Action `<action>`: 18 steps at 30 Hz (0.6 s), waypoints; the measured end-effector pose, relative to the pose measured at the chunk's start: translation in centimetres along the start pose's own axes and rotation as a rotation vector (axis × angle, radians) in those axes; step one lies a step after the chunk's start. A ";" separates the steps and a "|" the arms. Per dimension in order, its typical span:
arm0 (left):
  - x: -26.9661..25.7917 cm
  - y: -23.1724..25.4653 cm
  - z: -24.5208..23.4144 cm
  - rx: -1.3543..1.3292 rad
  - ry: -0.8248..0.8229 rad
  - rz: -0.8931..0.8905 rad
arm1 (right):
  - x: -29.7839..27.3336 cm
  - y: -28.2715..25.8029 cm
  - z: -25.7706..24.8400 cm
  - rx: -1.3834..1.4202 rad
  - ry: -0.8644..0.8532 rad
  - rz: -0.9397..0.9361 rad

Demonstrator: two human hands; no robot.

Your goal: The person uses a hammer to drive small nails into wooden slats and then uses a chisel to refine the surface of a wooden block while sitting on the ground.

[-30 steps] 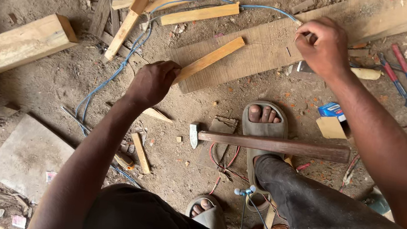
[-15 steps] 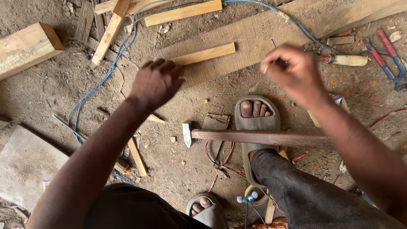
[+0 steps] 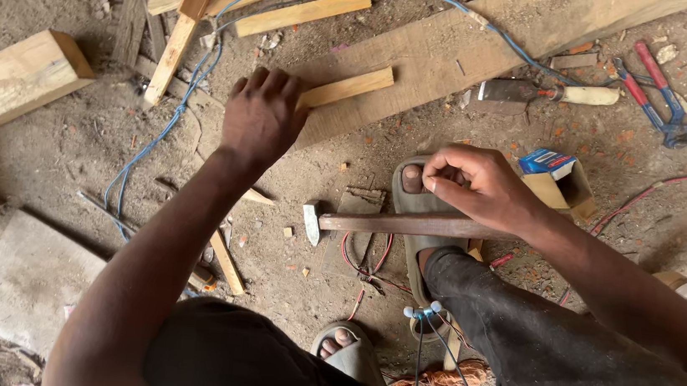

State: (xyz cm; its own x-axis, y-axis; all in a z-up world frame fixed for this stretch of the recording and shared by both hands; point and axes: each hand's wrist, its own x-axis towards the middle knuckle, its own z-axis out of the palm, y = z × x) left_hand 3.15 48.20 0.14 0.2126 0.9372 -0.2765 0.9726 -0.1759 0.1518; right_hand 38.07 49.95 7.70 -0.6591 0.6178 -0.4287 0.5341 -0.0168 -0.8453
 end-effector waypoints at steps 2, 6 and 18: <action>0.6 0.0 0.1 -0.076 -0.059 -0.052 | -0.3 0.4 -0.4 0.102 0.002 -0.006; 0.7 -0.3 0.1 -0.172 -0.164 -0.106 | -0.7 0.9 -0.5 0.246 0.011 -0.034; -0.3 8.2 -1.7 -1.019 0.044 0.280 | 0.7 -2.2 0.7 0.116 0.171 -0.118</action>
State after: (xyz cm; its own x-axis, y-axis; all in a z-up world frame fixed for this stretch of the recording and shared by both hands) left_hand 10.87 47.01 3.09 0.3937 0.9160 -0.0768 0.3469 -0.0707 0.9352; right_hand 36.07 49.88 8.99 -0.6088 0.7448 -0.2732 0.3878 -0.0210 -0.9215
